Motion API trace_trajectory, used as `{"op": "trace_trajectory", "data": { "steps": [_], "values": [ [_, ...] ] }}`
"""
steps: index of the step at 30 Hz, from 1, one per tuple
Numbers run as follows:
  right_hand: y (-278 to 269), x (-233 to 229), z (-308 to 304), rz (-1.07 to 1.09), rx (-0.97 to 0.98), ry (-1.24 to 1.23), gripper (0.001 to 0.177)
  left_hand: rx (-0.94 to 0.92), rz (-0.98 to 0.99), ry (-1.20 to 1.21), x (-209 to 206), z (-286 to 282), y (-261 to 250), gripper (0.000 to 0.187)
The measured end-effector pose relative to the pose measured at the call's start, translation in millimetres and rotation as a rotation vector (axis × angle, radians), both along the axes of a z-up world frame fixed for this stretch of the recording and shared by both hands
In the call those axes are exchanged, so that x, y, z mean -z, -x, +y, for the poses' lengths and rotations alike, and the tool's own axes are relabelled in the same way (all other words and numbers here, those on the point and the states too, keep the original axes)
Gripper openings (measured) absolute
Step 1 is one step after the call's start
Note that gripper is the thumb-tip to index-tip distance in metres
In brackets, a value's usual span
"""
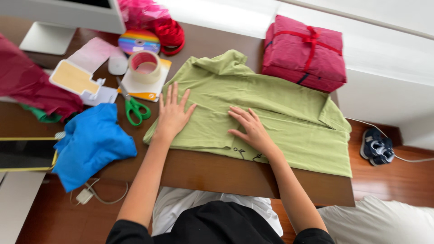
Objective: The person ties a red ribbon into a bow on a pink-wrapped gift, then folds a green t-shirt on the table. The person uses both hands to adjust the ribbon loops and folds the shirt in half multiple times.
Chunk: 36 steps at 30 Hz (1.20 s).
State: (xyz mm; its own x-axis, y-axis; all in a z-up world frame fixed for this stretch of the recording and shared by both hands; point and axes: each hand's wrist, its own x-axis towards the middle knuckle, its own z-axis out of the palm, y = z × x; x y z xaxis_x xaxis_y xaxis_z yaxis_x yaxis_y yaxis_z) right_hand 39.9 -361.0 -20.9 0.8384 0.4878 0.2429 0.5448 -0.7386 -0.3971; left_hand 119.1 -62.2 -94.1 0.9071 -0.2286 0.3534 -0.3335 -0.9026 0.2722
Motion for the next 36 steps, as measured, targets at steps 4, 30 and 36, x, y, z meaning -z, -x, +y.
{"op": "trace_trajectory", "data": {
  "steps": [4, 30, 36],
  "values": [
    [-23.9, -0.5, -71.3, -0.150, 0.244, 0.001, 0.043, -0.019, -0.024, -0.055, -3.6, -0.2, -0.6, 0.066],
    [-13.4, 23.5, -240.7, -0.328, 1.014, -0.103, 0.018, 0.144, -0.033, 0.560, -4.9, -100.5, -177.4, 0.021],
    [-14.2, 31.7, -251.6, -0.359, 0.996, -0.280, 0.013, 0.288, -0.059, 0.840, -77.1, -78.1, -134.4, 0.013]
  ]
}}
